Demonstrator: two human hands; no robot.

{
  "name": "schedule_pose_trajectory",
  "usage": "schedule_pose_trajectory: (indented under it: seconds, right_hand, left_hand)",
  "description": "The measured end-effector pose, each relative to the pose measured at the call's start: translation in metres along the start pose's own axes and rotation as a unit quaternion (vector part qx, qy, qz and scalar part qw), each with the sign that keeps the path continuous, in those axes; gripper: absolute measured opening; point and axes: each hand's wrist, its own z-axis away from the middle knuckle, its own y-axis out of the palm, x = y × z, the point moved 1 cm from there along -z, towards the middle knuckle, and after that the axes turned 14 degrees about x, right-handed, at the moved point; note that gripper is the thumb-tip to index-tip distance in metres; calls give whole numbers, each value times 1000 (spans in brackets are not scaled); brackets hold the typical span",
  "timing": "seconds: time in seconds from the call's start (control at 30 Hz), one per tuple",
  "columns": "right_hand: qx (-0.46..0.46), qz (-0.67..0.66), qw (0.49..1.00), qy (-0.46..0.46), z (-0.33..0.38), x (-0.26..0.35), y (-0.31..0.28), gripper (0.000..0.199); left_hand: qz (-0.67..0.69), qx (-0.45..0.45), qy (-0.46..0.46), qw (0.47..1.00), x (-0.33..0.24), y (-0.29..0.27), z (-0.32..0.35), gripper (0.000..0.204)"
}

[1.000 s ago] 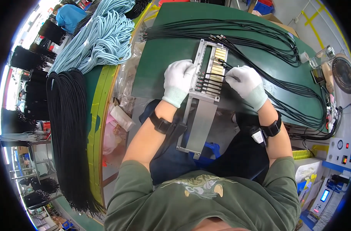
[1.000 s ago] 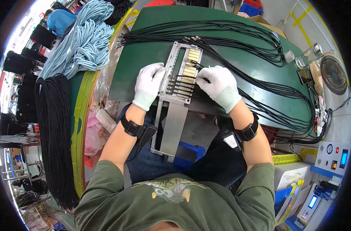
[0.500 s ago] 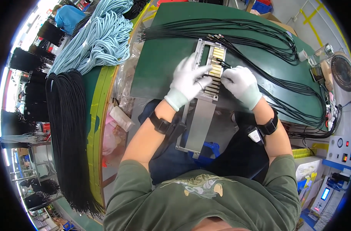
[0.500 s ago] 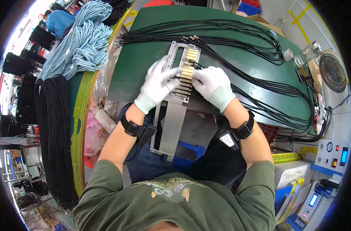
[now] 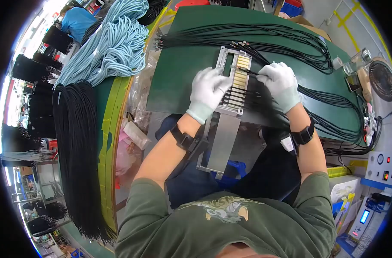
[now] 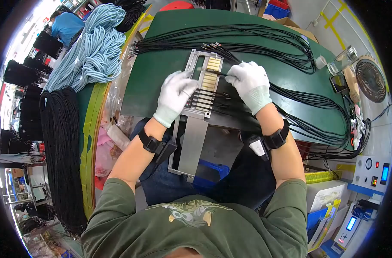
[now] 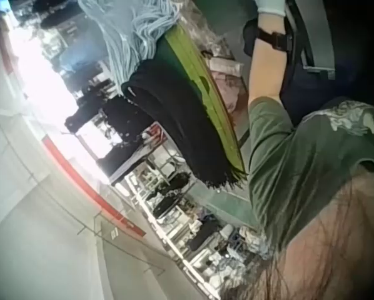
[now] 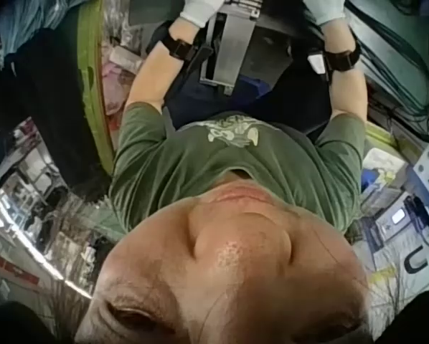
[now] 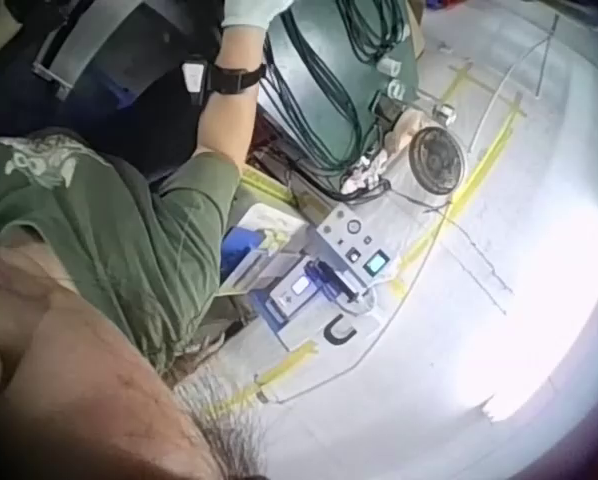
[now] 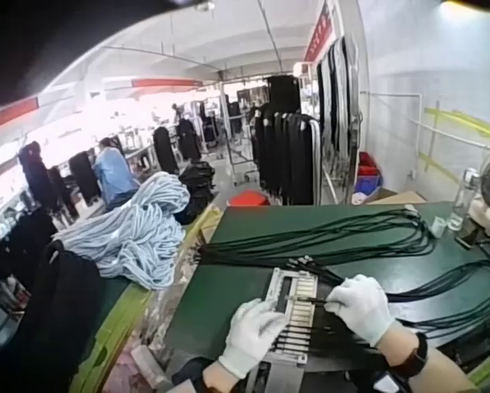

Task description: The person places a metal fixture onto the machine, retrieves a bundle of black cables, and inserts the cable ends one at a time into the fixture slots before removing the loaded fixture.

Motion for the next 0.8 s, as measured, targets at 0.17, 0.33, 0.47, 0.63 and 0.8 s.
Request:
schedule_pose_trajectory:
  seconds: [0.17, 0.33, 0.47, 0.63, 0.8]
  right_hand:
    - [-24, -103, 990, -97, -1, 19, 0, 13]
    - [-20, -214, 965, -148, -3, 51, 19, 14]
    - [21, -184, 979, -83, 0, 33, -1, 12]
    - [33, -177, 983, -41, 5, 24, 1, 9]
    - [58, -78, 995, -25, 6, 20, 4, 14]
  left_hand:
    - [49, -73, -1, 996, 1, -4, -6, 19]
    - [37, -47, 86, 994, -14, -10, -7, 14]
    - [14, -64, 60, 996, -4, -19, -5, 12]
    - [-12, -65, -29, 997, 9, -16, -3, 16]
    - [20, -53, -77, 995, 13, -13, -2, 20]
